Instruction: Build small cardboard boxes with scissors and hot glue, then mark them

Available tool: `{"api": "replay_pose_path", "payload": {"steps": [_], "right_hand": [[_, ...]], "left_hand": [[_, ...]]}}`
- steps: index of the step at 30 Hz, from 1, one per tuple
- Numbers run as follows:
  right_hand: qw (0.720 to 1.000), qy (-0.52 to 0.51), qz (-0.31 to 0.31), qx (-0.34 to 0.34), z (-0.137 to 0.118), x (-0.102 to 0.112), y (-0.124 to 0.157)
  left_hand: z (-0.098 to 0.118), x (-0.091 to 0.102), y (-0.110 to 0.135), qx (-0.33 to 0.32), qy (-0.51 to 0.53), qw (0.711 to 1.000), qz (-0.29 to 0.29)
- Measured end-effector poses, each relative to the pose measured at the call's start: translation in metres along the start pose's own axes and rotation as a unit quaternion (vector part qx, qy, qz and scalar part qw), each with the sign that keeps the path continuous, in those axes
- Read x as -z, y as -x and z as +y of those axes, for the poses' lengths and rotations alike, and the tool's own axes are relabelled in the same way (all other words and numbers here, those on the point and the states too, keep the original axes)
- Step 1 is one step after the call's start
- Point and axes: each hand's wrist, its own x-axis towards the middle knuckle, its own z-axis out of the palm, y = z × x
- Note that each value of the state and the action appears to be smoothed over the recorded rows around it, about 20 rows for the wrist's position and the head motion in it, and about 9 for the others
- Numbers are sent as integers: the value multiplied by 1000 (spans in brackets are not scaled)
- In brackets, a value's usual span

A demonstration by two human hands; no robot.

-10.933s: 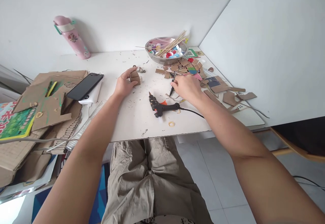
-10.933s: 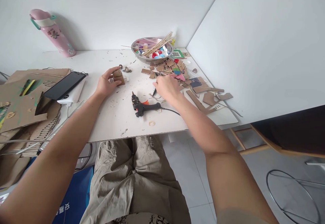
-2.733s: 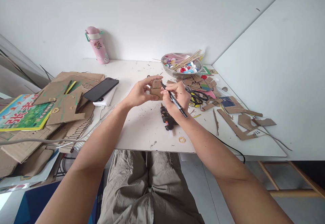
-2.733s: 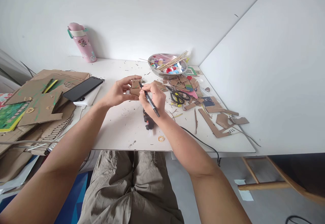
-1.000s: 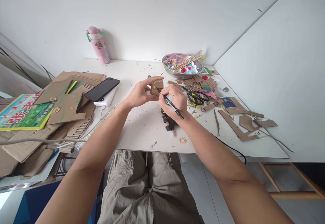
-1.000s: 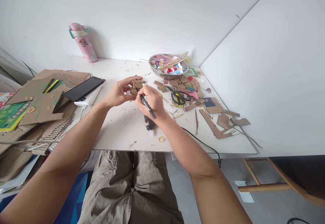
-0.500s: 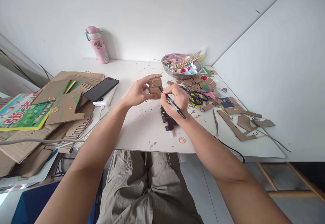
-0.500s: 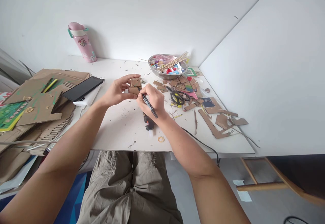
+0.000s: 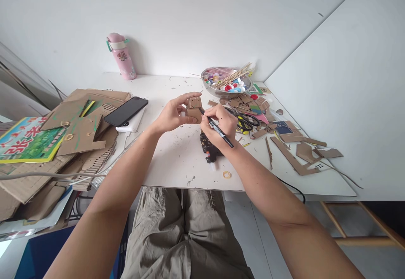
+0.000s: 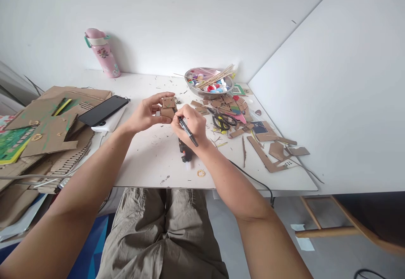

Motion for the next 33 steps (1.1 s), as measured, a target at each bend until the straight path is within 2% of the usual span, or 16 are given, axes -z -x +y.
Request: {"api": "replay_pose_path", "payload": {"steps": [16, 21, 27, 33], "right_hand": [[1000, 20, 3, 12, 0, 5, -1], [1000, 27, -9, -4, 1, 5, -1], [999, 37, 26, 15, 3, 1, 0], [999, 25, 19, 22, 4, 0, 1]], "left_hand": [[-4, 0, 0, -18, 3, 1000, -11], [-4, 1, 1, -13, 0, 1000, -9], [-5, 1, 0, -14, 4, 1000, -7], [-7, 1, 0, -21, 4, 1000, -5]]}}
